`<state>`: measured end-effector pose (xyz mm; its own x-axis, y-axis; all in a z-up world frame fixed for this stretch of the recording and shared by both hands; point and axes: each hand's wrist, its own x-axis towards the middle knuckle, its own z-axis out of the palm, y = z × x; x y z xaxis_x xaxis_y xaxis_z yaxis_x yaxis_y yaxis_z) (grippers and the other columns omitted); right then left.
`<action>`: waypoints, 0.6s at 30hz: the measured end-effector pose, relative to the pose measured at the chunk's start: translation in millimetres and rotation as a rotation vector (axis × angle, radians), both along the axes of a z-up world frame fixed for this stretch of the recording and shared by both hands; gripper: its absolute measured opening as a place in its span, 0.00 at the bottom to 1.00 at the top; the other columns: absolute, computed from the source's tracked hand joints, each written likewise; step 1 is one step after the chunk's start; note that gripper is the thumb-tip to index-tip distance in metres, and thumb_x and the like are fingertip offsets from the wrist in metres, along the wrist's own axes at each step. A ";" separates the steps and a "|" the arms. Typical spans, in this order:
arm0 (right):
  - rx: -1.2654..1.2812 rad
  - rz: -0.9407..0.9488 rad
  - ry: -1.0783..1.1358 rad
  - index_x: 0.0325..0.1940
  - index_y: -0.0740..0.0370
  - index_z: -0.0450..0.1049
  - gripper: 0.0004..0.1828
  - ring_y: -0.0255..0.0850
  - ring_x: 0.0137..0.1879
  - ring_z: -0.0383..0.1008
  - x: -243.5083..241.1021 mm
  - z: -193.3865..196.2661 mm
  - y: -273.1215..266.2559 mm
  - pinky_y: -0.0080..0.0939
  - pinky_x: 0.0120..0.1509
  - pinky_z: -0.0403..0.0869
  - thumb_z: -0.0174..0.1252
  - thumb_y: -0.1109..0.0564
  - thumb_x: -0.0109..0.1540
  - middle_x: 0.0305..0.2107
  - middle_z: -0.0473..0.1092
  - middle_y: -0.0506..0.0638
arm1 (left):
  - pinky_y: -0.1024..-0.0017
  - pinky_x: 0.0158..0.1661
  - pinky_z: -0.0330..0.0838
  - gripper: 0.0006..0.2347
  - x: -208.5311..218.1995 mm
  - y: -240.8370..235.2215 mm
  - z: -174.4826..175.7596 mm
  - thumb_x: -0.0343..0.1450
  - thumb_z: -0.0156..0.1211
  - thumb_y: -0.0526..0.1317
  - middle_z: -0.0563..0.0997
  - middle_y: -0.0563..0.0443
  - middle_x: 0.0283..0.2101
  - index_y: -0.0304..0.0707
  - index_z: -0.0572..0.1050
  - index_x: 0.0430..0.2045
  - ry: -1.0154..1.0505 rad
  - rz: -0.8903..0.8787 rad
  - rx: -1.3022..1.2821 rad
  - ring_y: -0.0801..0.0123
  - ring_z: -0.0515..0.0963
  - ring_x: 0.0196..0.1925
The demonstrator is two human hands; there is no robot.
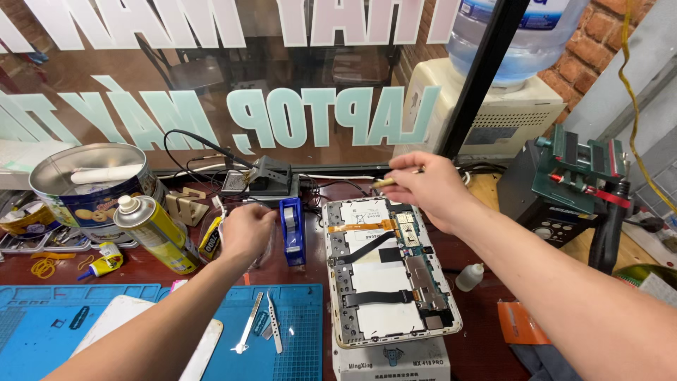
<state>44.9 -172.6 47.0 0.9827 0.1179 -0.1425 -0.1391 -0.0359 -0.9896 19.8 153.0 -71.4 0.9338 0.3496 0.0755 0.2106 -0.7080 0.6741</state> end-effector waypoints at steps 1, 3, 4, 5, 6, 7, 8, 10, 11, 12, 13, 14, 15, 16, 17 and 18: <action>-0.028 -0.009 0.016 0.53 0.70 0.71 0.13 0.44 0.45 0.81 -11.7 -1.6 -7.6 0.38 0.49 0.82 0.55 0.64 0.64 0.42 0.74 0.58 | 0.59 0.45 0.76 0.12 -9.9 18.7 -10.2 0.69 0.64 0.46 0.85 0.41 0.36 0.38 0.85 0.37 0.054 0.027 0.041 0.53 0.85 0.40; -0.058 -0.028 0.034 0.52 0.70 0.71 0.12 0.43 0.46 0.81 -29.8 -4.7 -16.6 0.38 0.50 0.82 0.55 0.64 0.64 0.43 0.74 0.58 | 0.59 0.47 0.77 0.12 -35.5 51.5 -33.4 0.70 0.64 0.46 0.86 0.41 0.36 0.40 0.85 0.39 0.152 0.090 0.065 0.53 0.86 0.41; -0.059 -0.038 0.036 0.51 0.71 0.71 0.12 0.43 0.46 0.81 -37.3 -6.3 -19.1 0.39 0.50 0.82 0.55 0.64 0.64 0.43 0.73 0.57 | 0.60 0.47 0.78 0.11 -47.5 67.1 -43.2 0.70 0.64 0.44 0.87 0.41 0.36 0.41 0.85 0.40 0.183 0.100 0.052 0.54 0.87 0.41; -0.061 -0.046 0.035 0.50 0.71 0.71 0.11 0.42 0.47 0.80 -42.1 -7.2 -20.4 0.39 0.51 0.82 0.55 0.64 0.64 0.44 0.73 0.56 | 0.61 0.48 0.79 0.10 -56.5 78.9 -52.4 0.69 0.63 0.42 0.88 0.40 0.36 0.41 0.85 0.40 0.211 0.111 0.039 0.55 0.88 0.41; -0.044 -0.054 0.044 0.50 0.71 0.71 0.11 0.42 0.47 0.80 -46.1 -7.8 -21.2 0.39 0.51 0.82 0.54 0.65 0.64 0.43 0.73 0.56 | 0.61 0.48 0.79 0.10 -65.8 86.8 -61.7 0.68 0.64 0.41 0.88 0.42 0.37 0.42 0.85 0.40 0.224 0.114 0.064 0.55 0.87 0.42; -0.026 -0.059 0.054 0.50 0.71 0.71 0.11 0.43 0.47 0.80 -49.5 -8.5 -20.7 0.39 0.51 0.82 0.54 0.65 0.64 0.43 0.74 0.56 | 0.60 0.49 0.78 0.10 -75.1 94.2 -69.2 0.67 0.65 0.40 0.87 0.43 0.39 0.42 0.85 0.40 0.238 0.119 0.090 0.55 0.86 0.44; -0.009 -0.064 0.064 0.49 0.72 0.71 0.10 0.43 0.47 0.80 -51.8 -9.7 -18.6 0.40 0.52 0.82 0.54 0.65 0.64 0.42 0.74 0.57 | 0.60 0.49 0.77 0.11 -81.5 100.1 -74.7 0.66 0.65 0.40 0.87 0.44 0.41 0.43 0.86 0.40 0.252 0.124 0.115 0.55 0.86 0.45; 0.019 -0.063 0.063 0.50 0.71 0.71 0.10 0.43 0.47 0.80 -54.0 -11.5 -16.0 0.40 0.51 0.81 0.54 0.65 0.64 0.42 0.74 0.57 | 0.60 0.49 0.78 0.11 -86.4 101.5 -85.4 0.65 0.66 0.40 0.88 0.45 0.40 0.44 0.85 0.39 0.294 0.090 0.138 0.55 0.86 0.45; 0.032 -0.066 0.064 0.50 0.71 0.71 0.10 0.44 0.46 0.79 -55.6 -12.3 -15.7 0.40 0.51 0.81 0.54 0.65 0.64 0.42 0.74 0.57 | 0.60 0.49 0.78 0.11 -86.9 99.1 -90.5 0.65 0.66 0.40 0.88 0.45 0.40 0.44 0.85 0.39 0.315 0.069 0.149 0.55 0.86 0.44; 0.029 -0.071 0.067 0.50 0.71 0.70 0.10 0.44 0.46 0.79 -56.8 -13.0 -15.3 0.40 0.52 0.81 0.54 0.65 0.64 0.42 0.74 0.57 | 0.60 0.50 0.78 0.10 -86.3 95.2 -95.6 0.66 0.66 0.40 0.88 0.44 0.41 0.44 0.85 0.39 0.348 0.074 0.152 0.54 0.86 0.45; 0.026 -0.075 0.068 0.50 0.71 0.70 0.10 0.43 0.46 0.79 -57.2 -13.1 -14.6 0.40 0.52 0.81 0.54 0.65 0.64 0.42 0.74 0.57 | 0.60 0.50 0.78 0.10 -84.7 90.8 -100.4 0.66 0.65 0.39 0.87 0.44 0.41 0.44 0.86 0.39 0.379 0.079 0.155 0.53 0.86 0.45; 0.023 -0.079 0.069 0.50 0.71 0.70 0.10 0.43 0.46 0.79 -57.7 -12.9 -14.3 0.40 0.52 0.81 0.54 0.65 0.64 0.42 0.74 0.57 | 0.60 0.51 0.78 0.09 -84.5 88.1 -104.3 0.66 0.65 0.39 0.87 0.43 0.42 0.44 0.86 0.39 0.410 0.084 0.158 0.53 0.86 0.46; 0.027 -0.076 0.062 0.50 0.71 0.70 0.11 0.43 0.46 0.79 -58.5 -12.3 -14.6 0.40 0.52 0.81 0.54 0.65 0.65 0.42 0.74 0.57 | 0.60 0.51 0.78 0.10 -84.7 86.6 -107.4 0.66 0.64 0.38 0.87 0.43 0.42 0.45 0.86 0.39 0.403 0.085 0.161 0.52 0.85 0.46; 0.030 -0.073 0.055 0.50 0.71 0.70 0.11 0.43 0.47 0.79 -59.3 -11.5 -15.4 0.40 0.52 0.81 0.54 0.65 0.65 0.42 0.74 0.57 | 0.59 0.51 0.78 0.10 -85.2 85.0 -110.3 0.66 0.64 0.37 0.87 0.43 0.43 0.46 0.86 0.39 0.395 0.086 0.164 0.52 0.85 0.47; 0.032 -0.074 0.046 0.50 0.72 0.71 0.11 0.42 0.47 0.79 -59.5 -9.7 -17.7 0.40 0.52 0.81 0.55 0.64 0.65 0.43 0.73 0.57 | 0.59 0.51 0.77 0.11 -83.8 83.2 -112.1 0.66 0.63 0.36 0.86 0.43 0.44 0.47 0.86 0.40 0.385 0.084 0.166 0.52 0.85 0.48; 0.040 -0.079 0.036 0.51 0.71 0.70 0.11 0.43 0.47 0.80 -59.4 -7.4 -20.7 0.40 0.52 0.81 0.54 0.64 0.65 0.43 0.74 0.58 | 0.59 0.51 0.78 0.11 -82.6 83.1 -112.2 0.66 0.62 0.36 0.86 0.43 0.44 0.47 0.86 0.40 0.388 0.080 0.159 0.52 0.85 0.48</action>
<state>-14.5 -193.2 39.6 0.9835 0.0468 -0.1749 -0.1758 0.0162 -0.9843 -62.8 236.1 -183.7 0.8743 0.4342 -0.2170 0.4852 -0.7682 0.4176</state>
